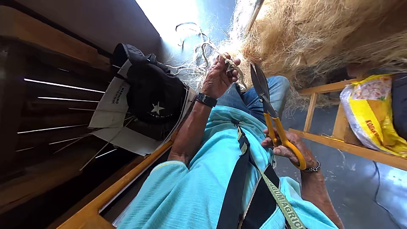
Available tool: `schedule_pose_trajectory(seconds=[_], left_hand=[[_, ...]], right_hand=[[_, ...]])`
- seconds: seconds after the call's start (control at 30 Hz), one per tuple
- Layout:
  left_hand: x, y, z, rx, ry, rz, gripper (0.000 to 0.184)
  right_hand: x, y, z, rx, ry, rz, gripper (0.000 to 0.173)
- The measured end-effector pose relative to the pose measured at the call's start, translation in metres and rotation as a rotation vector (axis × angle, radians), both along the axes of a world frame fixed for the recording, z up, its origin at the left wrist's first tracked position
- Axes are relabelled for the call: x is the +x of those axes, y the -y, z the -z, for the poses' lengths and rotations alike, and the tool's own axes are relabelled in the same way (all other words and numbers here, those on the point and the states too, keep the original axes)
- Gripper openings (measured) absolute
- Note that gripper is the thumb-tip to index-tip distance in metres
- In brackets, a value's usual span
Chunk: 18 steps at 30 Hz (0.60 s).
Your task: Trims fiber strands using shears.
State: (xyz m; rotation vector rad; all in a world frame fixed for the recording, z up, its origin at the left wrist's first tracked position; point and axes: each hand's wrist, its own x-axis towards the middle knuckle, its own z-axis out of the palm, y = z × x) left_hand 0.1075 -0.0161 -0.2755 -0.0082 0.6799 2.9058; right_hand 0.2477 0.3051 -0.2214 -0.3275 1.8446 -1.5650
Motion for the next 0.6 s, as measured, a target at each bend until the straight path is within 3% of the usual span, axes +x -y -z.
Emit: schedule_pose_trajectory(seconds=[0.2,0.6], left_hand=[[0.005,0.003,0.004,-0.011,0.059,-0.014,0.021],[0.002,-0.012,0.002,0.001,0.183,0.009,0.026]], right_hand=[[-0.005,0.001,-0.004,0.032,-0.009,-0.079,0.096],[-0.02,0.01,-0.001,0.174,-0.046,-0.1,0.099]])
